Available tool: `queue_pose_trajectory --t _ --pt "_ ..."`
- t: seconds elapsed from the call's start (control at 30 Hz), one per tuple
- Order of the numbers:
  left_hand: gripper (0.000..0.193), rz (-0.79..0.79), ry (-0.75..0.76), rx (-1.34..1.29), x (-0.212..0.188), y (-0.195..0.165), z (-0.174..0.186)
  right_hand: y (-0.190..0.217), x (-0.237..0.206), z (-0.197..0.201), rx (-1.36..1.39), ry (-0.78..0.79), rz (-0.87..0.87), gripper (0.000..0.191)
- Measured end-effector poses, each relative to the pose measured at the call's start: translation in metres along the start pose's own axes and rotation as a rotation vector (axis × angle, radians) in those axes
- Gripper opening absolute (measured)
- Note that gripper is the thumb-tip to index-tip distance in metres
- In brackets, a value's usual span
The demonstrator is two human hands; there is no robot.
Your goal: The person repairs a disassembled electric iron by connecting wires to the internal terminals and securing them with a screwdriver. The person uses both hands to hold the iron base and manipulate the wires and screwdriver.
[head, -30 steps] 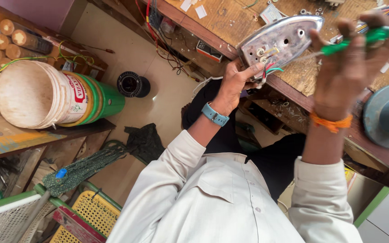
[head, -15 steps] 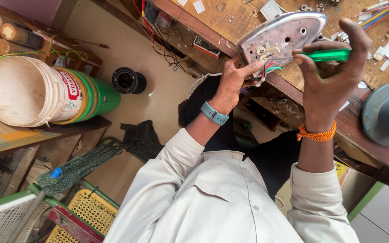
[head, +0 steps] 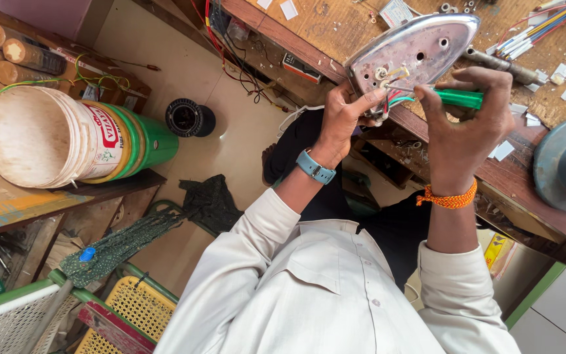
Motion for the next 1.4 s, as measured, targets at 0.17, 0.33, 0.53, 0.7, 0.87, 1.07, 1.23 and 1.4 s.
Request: queue_pose_trajectory --t 0.17,0.33,0.53,0.7,0.87,1.07,1.23,1.4 --pt "0.028 0.019 0.011 0.007 0.002 0.004 0.002 0.041 0.011 -0.016 -0.147 0.117 0.253 0.047" --pt "0.027 0.039 0.016 -0.018 0.003 0.008 0.005 0.059 0.027 -0.037 -0.004 0.399 0.248 0.054" --pt "0.027 0.060 -0.008 -0.019 0.003 0.009 0.008 0.078 0.032 -0.031 -0.168 0.388 0.416 0.057" --pt "0.028 0.051 0.009 0.007 0.003 0.008 0.007 0.078 0.031 -0.035 0.005 0.492 0.360 0.051" --pt "0.029 0.050 0.012 0.025 0.004 0.007 0.008 0.078 0.026 -0.028 0.041 0.470 0.481 0.056" --pt "0.033 0.076 0.023 0.004 0.005 0.006 0.008 0.049 0.027 -0.027 -0.066 0.383 0.386 0.048" --pt "0.039 0.040 0.021 0.078 0.005 0.004 0.009 0.055 0.020 -0.033 0.142 0.551 0.353 0.046" --pt "0.042 0.061 0.024 0.062 0.004 0.004 0.006 0.067 0.021 -0.034 0.087 0.506 0.394 0.048"
Point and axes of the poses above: each hand's wrist, its own x-axis towards the middle knuckle, its own z-axis out of the back of the hand, y = z × x, the point moved 10 cm from there along x, towards the middle knuckle, and after that the axes turned 14 degrees about -y, right-handed, at the moved point
